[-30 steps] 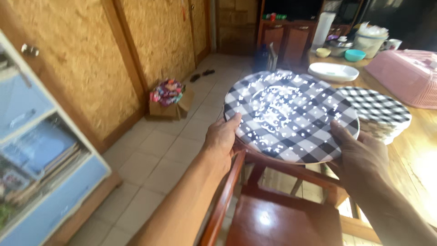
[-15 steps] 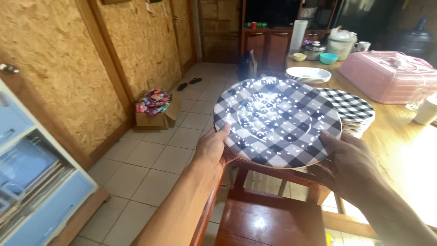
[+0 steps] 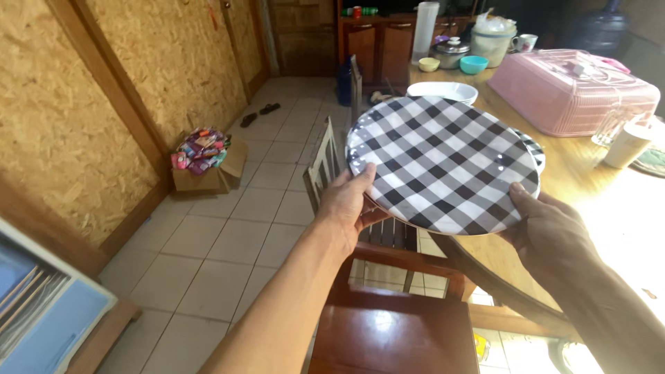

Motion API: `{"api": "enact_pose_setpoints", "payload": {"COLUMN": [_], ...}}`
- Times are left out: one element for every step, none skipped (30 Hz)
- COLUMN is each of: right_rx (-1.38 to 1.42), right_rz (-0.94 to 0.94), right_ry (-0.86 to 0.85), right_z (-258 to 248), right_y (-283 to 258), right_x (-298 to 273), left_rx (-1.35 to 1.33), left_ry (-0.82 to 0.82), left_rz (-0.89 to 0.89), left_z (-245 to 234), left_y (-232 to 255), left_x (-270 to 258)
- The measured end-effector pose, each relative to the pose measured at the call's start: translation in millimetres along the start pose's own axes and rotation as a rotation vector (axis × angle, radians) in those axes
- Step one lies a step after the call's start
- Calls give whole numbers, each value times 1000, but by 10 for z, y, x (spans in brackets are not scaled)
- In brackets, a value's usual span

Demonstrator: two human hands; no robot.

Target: The person carries a stack of plates with a checkered cover to a dish cabinet, opens the cabinet drawers and doors, and rearranges items inside. They take cups and glasses from the upper cabinet compartment, carry them to the dining table, and later return glasses to the cabinet shelf.

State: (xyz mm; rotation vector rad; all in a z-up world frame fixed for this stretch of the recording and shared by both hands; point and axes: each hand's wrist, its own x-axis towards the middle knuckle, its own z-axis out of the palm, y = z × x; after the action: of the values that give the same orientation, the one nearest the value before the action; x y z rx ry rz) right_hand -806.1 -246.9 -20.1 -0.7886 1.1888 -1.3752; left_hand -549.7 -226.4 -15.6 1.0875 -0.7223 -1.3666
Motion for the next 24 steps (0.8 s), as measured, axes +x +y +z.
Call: {"api": "enact_pose_setpoints", "payload": {"right_rx": [15,30,30,30,35,39,42,46,90,134,175,176,186,196,229,262,294,291,292,294,295,297,293,296], "right_rz": [2,4,14,25,29,42,49,58,49,40,41,64,73,82,67,52,60,60,55,49,54,59,75,64], "right_ry": [19,38,58,77,95,115,131,148,152,157,170,209,247,284,268,252,250,261,267,274,288,302,316,332], "right_z": [-25,-56,-105,-162,-205,-254,-296,-328,-362,-384,-412,-427,-424,-419,-415,-402,-447,-482,-464,-473,-457,-431,-398,-379], "right_y": [16,38,65,94,106,128,146,155,167,180,244,315,327,332,337,336,411,443,426,433,402,385,407,397], "right_x": [71,141,227,313,408,491,590,710,837,980,1091,1199,1331,1456,1575,1696,1731,1797,1920,1991,2067,2127,2168,2231], "left_rx": [-4,-46,-89,-132,-173,-214,-256,-253,-255,-255,-263,-270,-272,-248,-231,-213,-209,-204,-197,-182,-173,-164,-173,-182], "left_ry": [-26,-59,-88,-118,-144,-169,-197,-238,-272,-306,-305,-304,-314,-318,-322,-325,-328,-331,-337,-328,-321,-314,-337,-361], "left_rz": [-7,2,12,21,13,5,2,2,-5,-12,-42,-71,-89,-102,-116,-130,-135,-140,-137,-169,-177,-184,-183,-181], "left_z": [38,79,130,185,241,292,349,414,468,516,555,605,678,736,792,848,871,904,936,956,995,1026,1026,1028], "left_y": [-9,-27,-70,-123,-167,-231,-282,-329,-400,-447,-513,-575,-571,-564,-590,-614,-666,-693,-714,-771,-784,-787,-804,-819], "left_x": [53,120,201,286,369,433,514,601,661,735,785,825,896,952,987,1032,1055,1109,1161,1155,1169,1177,1164,1156]}}
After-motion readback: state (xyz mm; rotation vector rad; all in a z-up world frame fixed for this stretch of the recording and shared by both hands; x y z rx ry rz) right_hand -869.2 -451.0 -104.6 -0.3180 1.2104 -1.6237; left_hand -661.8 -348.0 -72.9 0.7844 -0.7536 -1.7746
